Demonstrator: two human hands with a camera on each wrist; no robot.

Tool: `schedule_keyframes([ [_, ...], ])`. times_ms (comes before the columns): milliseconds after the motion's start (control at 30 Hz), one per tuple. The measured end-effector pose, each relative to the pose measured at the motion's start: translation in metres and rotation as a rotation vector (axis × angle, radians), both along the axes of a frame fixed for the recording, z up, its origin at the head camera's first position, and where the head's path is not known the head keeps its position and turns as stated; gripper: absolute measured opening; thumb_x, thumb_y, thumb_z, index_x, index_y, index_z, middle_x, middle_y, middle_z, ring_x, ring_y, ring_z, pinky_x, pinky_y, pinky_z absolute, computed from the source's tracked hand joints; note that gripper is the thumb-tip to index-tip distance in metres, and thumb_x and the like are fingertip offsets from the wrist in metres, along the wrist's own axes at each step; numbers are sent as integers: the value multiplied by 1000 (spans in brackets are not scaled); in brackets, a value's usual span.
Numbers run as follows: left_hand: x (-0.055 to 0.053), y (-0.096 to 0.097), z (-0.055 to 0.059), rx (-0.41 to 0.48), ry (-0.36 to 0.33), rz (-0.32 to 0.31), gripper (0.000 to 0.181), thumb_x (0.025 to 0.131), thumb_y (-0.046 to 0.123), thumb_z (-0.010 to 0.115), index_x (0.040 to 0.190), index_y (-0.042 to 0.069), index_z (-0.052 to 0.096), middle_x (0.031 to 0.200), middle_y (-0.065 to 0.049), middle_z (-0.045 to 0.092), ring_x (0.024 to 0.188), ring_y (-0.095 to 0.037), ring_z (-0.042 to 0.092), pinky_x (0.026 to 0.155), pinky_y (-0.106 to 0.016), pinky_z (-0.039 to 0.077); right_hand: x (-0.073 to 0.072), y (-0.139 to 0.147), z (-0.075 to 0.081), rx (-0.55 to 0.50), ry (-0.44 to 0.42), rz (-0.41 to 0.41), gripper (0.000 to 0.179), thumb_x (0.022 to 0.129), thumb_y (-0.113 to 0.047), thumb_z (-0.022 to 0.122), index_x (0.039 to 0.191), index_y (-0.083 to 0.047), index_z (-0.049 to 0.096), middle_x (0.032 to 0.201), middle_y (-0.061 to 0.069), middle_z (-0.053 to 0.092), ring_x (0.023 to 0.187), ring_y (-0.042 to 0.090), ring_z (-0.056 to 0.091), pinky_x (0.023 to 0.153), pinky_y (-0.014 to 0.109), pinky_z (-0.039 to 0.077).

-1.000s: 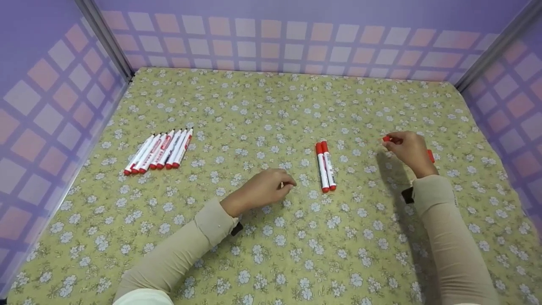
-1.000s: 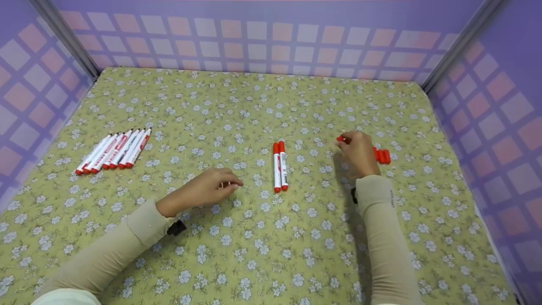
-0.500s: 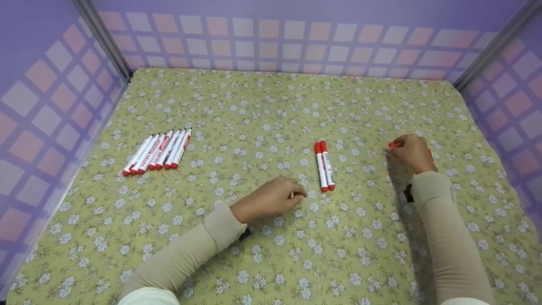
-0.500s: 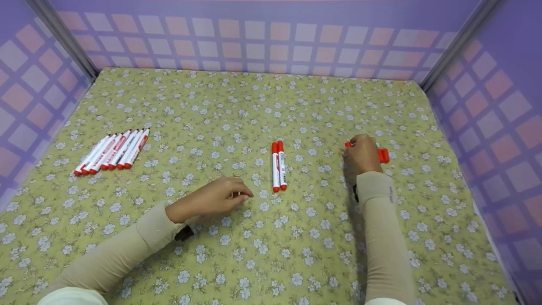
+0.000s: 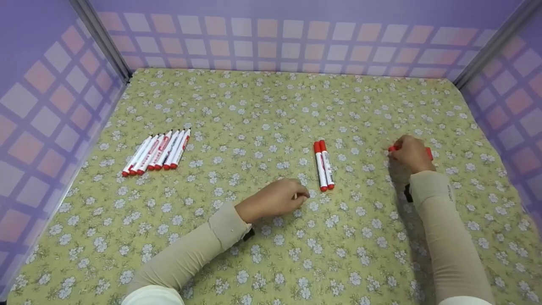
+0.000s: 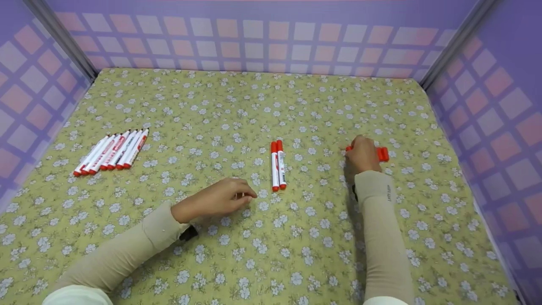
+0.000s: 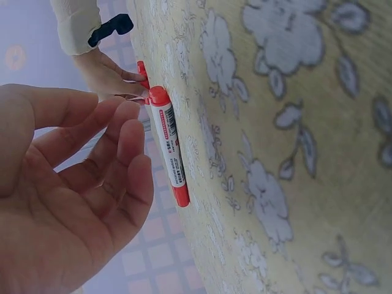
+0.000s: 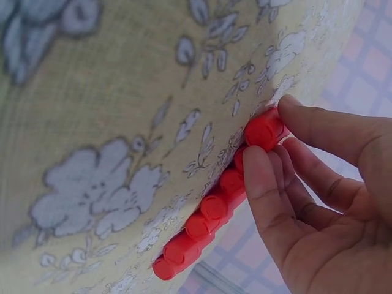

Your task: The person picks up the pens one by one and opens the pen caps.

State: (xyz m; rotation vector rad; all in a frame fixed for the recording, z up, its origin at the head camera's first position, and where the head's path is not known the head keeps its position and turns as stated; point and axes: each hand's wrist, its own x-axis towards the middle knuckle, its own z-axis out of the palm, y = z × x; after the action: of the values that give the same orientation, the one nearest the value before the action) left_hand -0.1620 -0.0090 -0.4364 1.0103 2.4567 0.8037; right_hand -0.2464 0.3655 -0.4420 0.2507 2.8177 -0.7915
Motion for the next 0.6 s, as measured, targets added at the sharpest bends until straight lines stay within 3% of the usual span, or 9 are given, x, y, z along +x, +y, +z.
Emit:
schedule_keyframes([
  [300, -2, 4, -1, 33, -62, 43, 30, 100, 17, 48, 120, 5, 67, 105, -4, 67, 72, -10, 52, 67, -25, 46, 3, -1, 3, 4, -12, -26, 45, 93, -16, 62, 128, 8, 46, 124, 33, 51, 106, 43, 54, 79, 47, 49],
  [600, -14, 10, -4, 30, -88, 103, 33, 100, 17, 47, 124, 1, 62, 116, -10, 65, 94, -15, 61, 83, -31, 52, 8, -5, 5, 12, 53, -33, 43, 96, -20, 57, 130, 5, 48, 120, 31, 56, 102, 41, 59, 78, 49, 51],
])
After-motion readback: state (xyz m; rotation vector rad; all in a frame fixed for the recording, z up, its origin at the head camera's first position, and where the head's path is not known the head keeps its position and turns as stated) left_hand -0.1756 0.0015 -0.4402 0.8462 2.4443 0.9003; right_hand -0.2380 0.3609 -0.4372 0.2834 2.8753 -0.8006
